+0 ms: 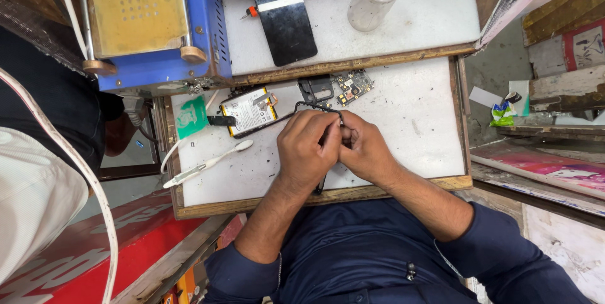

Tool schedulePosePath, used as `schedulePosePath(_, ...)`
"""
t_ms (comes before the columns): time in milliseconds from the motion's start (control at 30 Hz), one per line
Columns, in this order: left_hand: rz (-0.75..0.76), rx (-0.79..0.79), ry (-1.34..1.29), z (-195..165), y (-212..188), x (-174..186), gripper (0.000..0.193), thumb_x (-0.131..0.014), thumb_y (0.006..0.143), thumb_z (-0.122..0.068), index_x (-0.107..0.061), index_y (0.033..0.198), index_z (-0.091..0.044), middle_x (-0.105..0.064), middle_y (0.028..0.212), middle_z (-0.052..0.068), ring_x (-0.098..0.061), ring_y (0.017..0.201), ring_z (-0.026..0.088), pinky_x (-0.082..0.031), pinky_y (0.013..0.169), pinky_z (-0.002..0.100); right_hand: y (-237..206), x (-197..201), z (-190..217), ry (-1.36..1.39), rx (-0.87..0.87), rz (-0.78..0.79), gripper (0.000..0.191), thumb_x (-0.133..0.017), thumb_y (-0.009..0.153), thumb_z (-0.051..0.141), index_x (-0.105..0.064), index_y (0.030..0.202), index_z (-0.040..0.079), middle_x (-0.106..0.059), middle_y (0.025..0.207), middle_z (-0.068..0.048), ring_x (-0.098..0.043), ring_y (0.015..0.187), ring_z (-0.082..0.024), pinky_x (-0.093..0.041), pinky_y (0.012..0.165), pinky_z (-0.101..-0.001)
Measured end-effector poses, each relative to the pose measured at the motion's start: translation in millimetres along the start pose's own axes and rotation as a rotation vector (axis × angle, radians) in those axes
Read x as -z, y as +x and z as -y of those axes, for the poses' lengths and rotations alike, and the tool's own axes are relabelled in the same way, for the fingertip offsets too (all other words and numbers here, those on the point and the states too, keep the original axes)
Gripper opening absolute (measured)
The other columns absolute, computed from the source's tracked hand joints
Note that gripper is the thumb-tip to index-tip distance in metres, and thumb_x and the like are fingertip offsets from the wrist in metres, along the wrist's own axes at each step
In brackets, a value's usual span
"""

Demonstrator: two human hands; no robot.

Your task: The person works on a disassembled smartphone, repeatedly pressing and peeling a white adhesive or protective film on the phone's back cover. The person uses both hands to smooth and lift the film, then repositions the phone on the workbench.

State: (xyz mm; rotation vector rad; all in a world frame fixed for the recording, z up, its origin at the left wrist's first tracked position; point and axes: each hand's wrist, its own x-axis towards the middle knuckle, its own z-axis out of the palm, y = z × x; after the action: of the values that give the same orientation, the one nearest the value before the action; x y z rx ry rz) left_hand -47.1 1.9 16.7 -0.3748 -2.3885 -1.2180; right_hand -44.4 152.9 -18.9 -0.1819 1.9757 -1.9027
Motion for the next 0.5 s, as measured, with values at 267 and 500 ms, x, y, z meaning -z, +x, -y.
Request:
schedulePosePath(267, 0.045, -0.015, -0.062, 2.0, 3.5, 9.6, 0.012, -0.076, 0.087, 0.001, -0.071, 0.097, -0.003, -0.071, 0.091, 0.009, -0.071, 0.083, 0.025, -0.059, 0.072, 0.036, -1.1, -2.0, 6.7, 0.026, 0.009, 0.01, 0.024, -0.064, 0.097, 0.005, -0.059, 0.121, 0.002, -0.072, 0.088, -0.003, -0.067, 0.08, -0.004, -0.054, 0.067, -0.02)
schedulePosePath(500, -0.035, 0.156, -0.054, -4.8, -0.7, 2.0, 0.009, -0.076, 0.088, -0.002, -0.071, 0.096, -0.004, -0.071, 0.087, 0.007, -0.072, 0.074, 0.019, -0.059, 0.064, 0.031, -0.7, -3.8, 11.0, 0.019, -0.016, 0.027, 0.026, -0.066, 0.098, 0.008, -0.059, 0.122, 0.0, -0.072, 0.088, -0.006, -0.068, 0.08, -0.008, -0.056, 0.067, -0.0226)
